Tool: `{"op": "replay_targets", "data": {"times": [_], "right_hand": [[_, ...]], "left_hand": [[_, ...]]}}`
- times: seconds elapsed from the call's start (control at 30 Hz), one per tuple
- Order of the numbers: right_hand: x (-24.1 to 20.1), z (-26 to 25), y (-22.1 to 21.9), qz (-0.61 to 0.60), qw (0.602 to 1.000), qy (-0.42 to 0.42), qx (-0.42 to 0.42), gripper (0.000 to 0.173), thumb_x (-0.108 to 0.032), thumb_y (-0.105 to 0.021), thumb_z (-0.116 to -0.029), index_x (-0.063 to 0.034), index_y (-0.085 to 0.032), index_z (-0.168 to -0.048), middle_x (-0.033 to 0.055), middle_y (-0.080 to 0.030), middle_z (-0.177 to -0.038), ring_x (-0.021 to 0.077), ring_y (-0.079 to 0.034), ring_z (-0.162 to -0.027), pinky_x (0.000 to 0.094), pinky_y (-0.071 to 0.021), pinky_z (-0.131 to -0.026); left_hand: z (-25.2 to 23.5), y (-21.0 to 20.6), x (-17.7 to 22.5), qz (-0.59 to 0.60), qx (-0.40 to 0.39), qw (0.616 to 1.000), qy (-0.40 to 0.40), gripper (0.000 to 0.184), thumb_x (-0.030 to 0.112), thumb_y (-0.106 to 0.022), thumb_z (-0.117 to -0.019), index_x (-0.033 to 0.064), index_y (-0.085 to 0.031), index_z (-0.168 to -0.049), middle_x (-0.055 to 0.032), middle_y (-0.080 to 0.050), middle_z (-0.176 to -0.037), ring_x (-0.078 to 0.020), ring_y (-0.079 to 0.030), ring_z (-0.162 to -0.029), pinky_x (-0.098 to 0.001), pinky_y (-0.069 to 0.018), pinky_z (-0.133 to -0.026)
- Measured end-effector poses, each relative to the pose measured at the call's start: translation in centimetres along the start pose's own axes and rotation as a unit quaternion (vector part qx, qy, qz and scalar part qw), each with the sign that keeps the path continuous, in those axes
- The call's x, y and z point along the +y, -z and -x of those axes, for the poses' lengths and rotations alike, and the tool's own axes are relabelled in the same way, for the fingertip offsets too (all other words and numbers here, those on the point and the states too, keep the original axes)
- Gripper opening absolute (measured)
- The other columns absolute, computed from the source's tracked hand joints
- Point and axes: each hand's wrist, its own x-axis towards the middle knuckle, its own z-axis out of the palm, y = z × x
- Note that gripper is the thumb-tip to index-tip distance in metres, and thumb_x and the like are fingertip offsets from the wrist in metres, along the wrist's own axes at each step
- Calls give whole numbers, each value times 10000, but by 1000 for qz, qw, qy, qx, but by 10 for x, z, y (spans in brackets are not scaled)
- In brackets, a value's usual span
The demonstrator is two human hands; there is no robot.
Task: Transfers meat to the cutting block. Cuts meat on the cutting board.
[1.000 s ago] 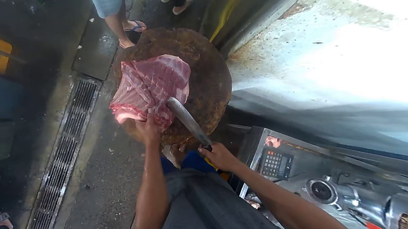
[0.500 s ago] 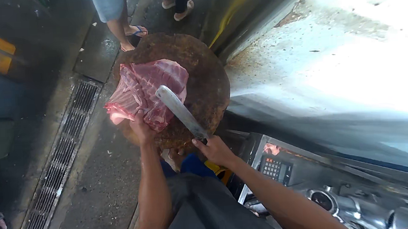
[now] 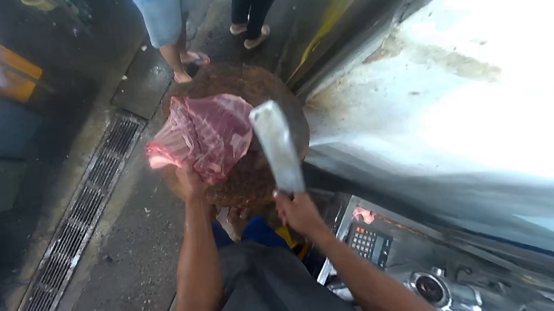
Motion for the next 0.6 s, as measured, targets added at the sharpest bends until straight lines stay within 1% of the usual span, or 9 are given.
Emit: {"op": "replay_targets", "data": {"times": [0.07, 0.17, 0.23, 0.27, 0.33, 0.4, 0.47, 0.5, 0.6], "right_hand": [[-36, 7, 25, -160, 974, 157, 41, 304, -299, -488, -1078, -62, -596, -920, -18, -550, -601, 122, -560, -469, 326, -566, -480], [-64, 8, 36, -271, 892, 358, 57, 354, -482, -522, -1060, -196, -656, -899, -86, -579, -626, 89, -584, -525, 323, -581, -543], [-28, 8, 6, -159, 945, 282, 51, 387, -422, -553, -1051, -96, -646, -863, -18, -603, -627, 108, -608, -553, 323, -579, -563], [-4, 7, -8, -28, 987, 161, 2, 404, -389, -554, -1043, -14, -657, -936, 51, -612, -672, 155, -617, -585, 371, -577, -598], [34, -3, -25, 138, 982, -57, -114, 490, -482, -516, -1053, -10, -644, -1078, 112, -645, -790, 230, -653, -649, 459, -586, -664], [26, -14, -15, 119, 986, -71, -98, 480, -467, -526, -1052, -6, -661, -1078, 116, -648, -762, 247, -644, -609, 471, -582, -619], [-5, 9, 10, -11, 999, 2, -52, 372, -364, -509, -1070, -13, -619, -1015, 54, -592, -658, 178, -592, -512, 378, -572, -523], [-28, 8, 25, -109, 990, 89, -19, 334, -341, -500, -1071, -43, -597, -954, 7, -560, -609, 136, -565, -475, 332, -564, -490], [-62, 6, 33, -313, 890, 329, 33, 360, -512, -552, -1038, -225, -637, -838, -103, -563, -601, 75, -569, -496, 302, -570, -511]], "left_hand": [[0, 2, -1, 3, -21, 1000, 6, 198, 260, -566, -979, 99, -576, -1094, -52, -693, -793, -169, -700, -688, -389, -619, -626], [-2, -2, -2, 31, -57, 998, 1, 227, 328, -604, -963, 118, -610, -1046, -40, -697, -787, -152, -697, -683, -369, -615, -625], [-3, -4, -1, 44, -72, 996, 3, 251, 359, -579, -984, 124, -611, -1066, -47, -711, -836, -155, -708, -737, -374, -623, -669], [-2, -5, 0, 44, -72, 996, 2, 266, 366, -556, -1002, 119, -611, -1082, -54, -714, -861, -162, -711, -766, -383, -624, -697], [-1, -5, -2, 7, -30, 1000, 0, 208, 273, -478, -1029, 98, -590, -1046, -42, -686, -791, -149, -687, -705, -367, -605, -651], [-13, -9, 3, -15, -8, 1000, 4, 202, 248, -443, -1028, 93, -570, -1008, -22, -655, -698, -124, -658, -603, -331, -584, -558], [-1, 9, -3, -7, -40, 998, 41, 228, 311, -498, -991, 110, -585, -1056, -35, -681, -772, -146, -679, -672, -367, -602, -617], [-5, 6, -4, 11, -67, 997, 41, 242, 337, -526, -984, 123, -607, -1063, -41, -701, -809, -151, -695, -709, -374, -612, -645], [-6, 1, -4, 42, -98, 993, 43, 258, 376, -503, -1005, 153, -626, -1042, -31, -716, -829, -131, -703, -732, -345, -613, -658]]}}
